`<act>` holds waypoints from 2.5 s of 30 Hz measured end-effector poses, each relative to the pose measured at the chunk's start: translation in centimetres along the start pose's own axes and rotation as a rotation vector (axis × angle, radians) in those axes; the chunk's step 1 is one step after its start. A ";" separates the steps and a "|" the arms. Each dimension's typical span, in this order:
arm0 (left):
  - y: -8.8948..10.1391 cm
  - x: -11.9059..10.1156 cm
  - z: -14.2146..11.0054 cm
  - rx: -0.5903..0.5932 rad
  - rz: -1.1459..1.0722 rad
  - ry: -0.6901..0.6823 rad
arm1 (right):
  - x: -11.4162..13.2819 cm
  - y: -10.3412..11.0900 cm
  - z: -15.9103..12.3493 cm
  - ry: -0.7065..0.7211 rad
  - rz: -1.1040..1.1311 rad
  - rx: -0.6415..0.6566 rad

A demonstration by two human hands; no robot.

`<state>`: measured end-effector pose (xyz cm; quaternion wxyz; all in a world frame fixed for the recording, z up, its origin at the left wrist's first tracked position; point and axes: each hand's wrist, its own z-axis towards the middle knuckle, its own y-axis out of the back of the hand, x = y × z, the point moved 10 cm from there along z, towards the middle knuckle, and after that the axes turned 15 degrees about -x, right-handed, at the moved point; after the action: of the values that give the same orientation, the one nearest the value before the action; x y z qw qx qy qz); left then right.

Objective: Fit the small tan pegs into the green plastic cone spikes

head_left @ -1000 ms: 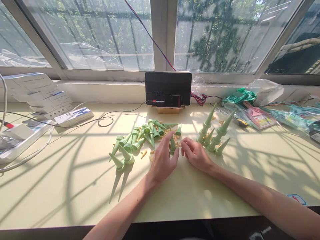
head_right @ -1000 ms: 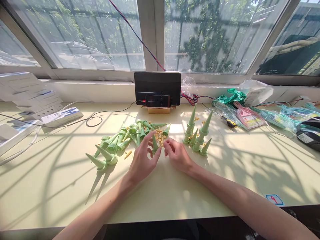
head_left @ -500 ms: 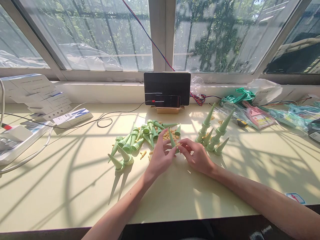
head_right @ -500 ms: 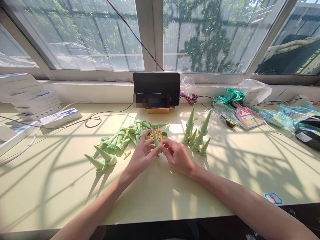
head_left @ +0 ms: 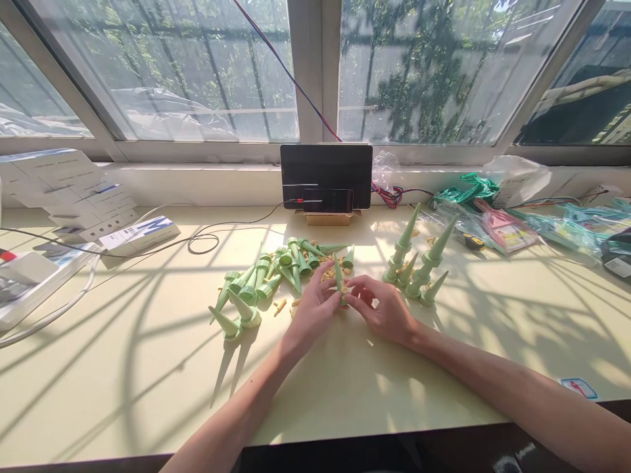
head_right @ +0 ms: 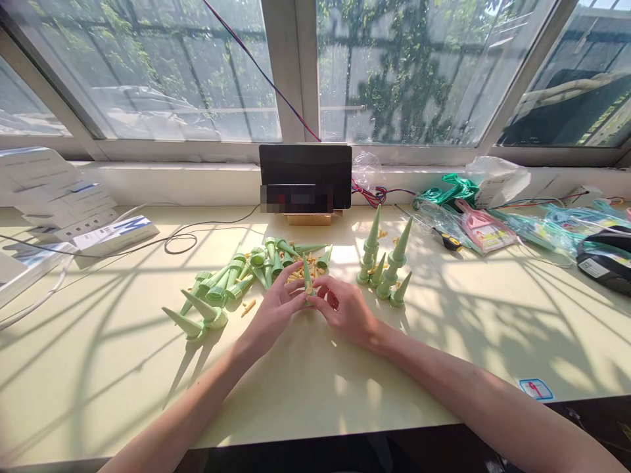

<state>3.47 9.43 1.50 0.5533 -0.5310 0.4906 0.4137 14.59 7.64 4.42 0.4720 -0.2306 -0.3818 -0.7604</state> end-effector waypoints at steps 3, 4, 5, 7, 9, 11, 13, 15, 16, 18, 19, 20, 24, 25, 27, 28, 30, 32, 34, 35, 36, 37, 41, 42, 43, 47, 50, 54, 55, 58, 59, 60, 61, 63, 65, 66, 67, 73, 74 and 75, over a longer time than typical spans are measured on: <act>0.0 0.0 0.0 0.002 -0.004 0.009 | -0.2 0.0 0.0 0.001 -0.009 -0.010; -0.1 0.0 0.0 0.003 -0.010 0.016 | -0.2 0.0 0.0 0.000 -0.013 -0.012; -0.1 0.1 0.0 0.003 -0.020 0.026 | -0.3 0.0 0.0 -0.002 -0.016 -0.012; -0.1 0.2 0.0 0.002 -0.046 0.053 | -0.4 0.0 0.0 -0.006 -0.020 -0.006; 0.0 0.5 0.1 -0.001 -0.069 0.075 | -0.5 -0.1 -0.1 -0.012 -0.021 0.002; 0.0 0.7 0.2 -0.005 -0.084 0.090 | -0.5 -0.1 -0.1 -0.012 -0.016 0.001; 0.1 0.8 0.3 -0.012 -0.097 0.098 | -0.5 -0.1 -0.1 -0.006 -0.012 -0.009; 0.1 0.9 0.3 -0.015 -0.106 0.106 | -0.4 -0.1 -0.1 0.001 -0.013 -0.018; 0.1 1.0 0.3 -0.016 -0.106 0.109 | -0.4 -0.1 -0.1 0.004 -0.016 -0.017; 0.2 0.9 0.3 -0.018 -0.093 0.111 | -0.4 -0.1 -0.1 0.012 -0.026 -0.011; 0.2 0.9 0.3 -0.020 -0.083 0.111 | -0.4 -0.2 -0.1 0.018 -0.032 -0.006; 0.2 0.9 0.2 -0.022 -0.075 0.109 | -0.3 -0.2 -0.1 0.024 -0.038 -0.002; 0.3 0.7 0.1 -0.025 -0.064 0.100 | -0.2 -0.2 0.0 0.025 -0.034 0.005; 0.3 0.7 0.1 -0.025 -0.059 0.098 | -0.2 -0.2 0.0 0.020 -0.029 0.007; 0.3 0.6 0.1 -0.032 -0.037 0.091 | -0.1 -0.2 0.0 0.009 -0.018 0.015; 0.4 0.5 0.1 -0.041 -0.022 0.084 | -0.1 -0.2 0.0 0.003 -0.011 0.018; 0.6 0.3 0.2 -0.065 0.012 0.051 | -0.2 -0.3 0.0 -0.012 0.007 0.019; 0.9 -0.1 0.3 -0.090 0.059 -0.009 | -0.3 -0.1 0.0 -0.032 0.021 0.007; 1.1 -0.6 0.4 -0.112 0.115 -0.081 | -0.6 0.0 0.0 -0.057 0.027 -0.008; 1.2 -0.8 0.5 -0.125 0.143 -0.119 | -0.8 0.0 0.0 -0.069 0.028 -0.013; 1.3 -1.0 0.4 -0.139 0.170 -0.155 | -0.9 0.1 0.0 -0.078 0.029 -0.016; 1.4 -1.3 0.4 -0.153 0.195 -0.189 | -1.0 0.1 0.0 -0.084 0.028 -0.018; 1.7 -2.1 0.1 -0.198 0.280 -0.285 | -1.1 0.2 0.0 -0.080 0.017 -0.020; 1.7 -2.3 0.0 -0.206 0.299 -0.307 | -1.1 0.2 0.0 -0.077 0.015 -0.020; 1.7 -2.5 -0.1 -0.212 0.320 -0.329 | -1.0 0.2 0.0 -0.076 0.014 -0.019; 1.5 -3.0 -0.4 -0.212 0.388 -0.394 | -1.1 0.2 0.0 -0.087 0.012 -0.013; 1.3 -2.9 -0.4 -0.192 0.399 -0.404 | -1.3 0.0 0.0 -0.089 0.017 -0.003; 1.2 -2.9 -0.4 -0.185 0.410 -0.411 | -1.8 -0.1 0.0 -0.094 0.039 0.000; 1.2 -2.9 -0.4 -0.181 0.412 -0.414 | -1.9 -0.2 0.0 -0.091 0.042 0.001; 1.0 -3.1 -0.5 -0.166 0.420 -0.421 | -2.1 -0.3 -0.2 -0.073 0.042 0.003; 0.9 -3.1 -0.5 -0.163 0.424 -0.422 | -2.1 -0.3 -0.2 -0.070 0.042 0.003; 0.9 -3.1 -0.5 -0.158 0.428 -0.421 | -2.1 -0.3 -0.2 -0.068 0.043 0.005; 0.8 -3.1 -0.5 -0.153 0.432 -0.417 | -2.1 -0.4 -0.2 -0.066 0.046 0.011; 0.7 -3.1 -0.5 -0.140 0.437 -0.411 | -2.1 -0.4 -0.3 -0.065 0.052 0.022; 0.6 -3.0 -0.6 -0.131 0.443 -0.409 | -2.1 -0.5 -0.2 -0.063 0.052 0.028; 0.5 -3.0 -0.6 -0.128 0.450 -0.411 | -2.0 -0.4 -0.2 -0.061 0.051 0.028; 0.5 -3.1 -0.6 -0.127 0.458 -0.415 | -2.0 -0.4 -0.2 -0.060 0.051 0.026; 0.4 -2.8 -0.6 -0.138 0.510 -0.427 | -2.0 -0.4 -0.2 -0.063 0.049 0.014; 0.5 -2.7 -0.5 -0.143 0.518 -0.424 | -2.0 -0.4 -0.2 -0.068 0.044 0.016; 0.5 -2.7 -0.5 -0.145 0.524 -0.422 | -2.0 -0.5 -0.2 -0.074 0.039 0.020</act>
<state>2.46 9.19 4.08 0.4784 -0.3276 0.4543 0.6763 15.11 8.72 2.69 0.4747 -0.2611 -0.4021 -0.7381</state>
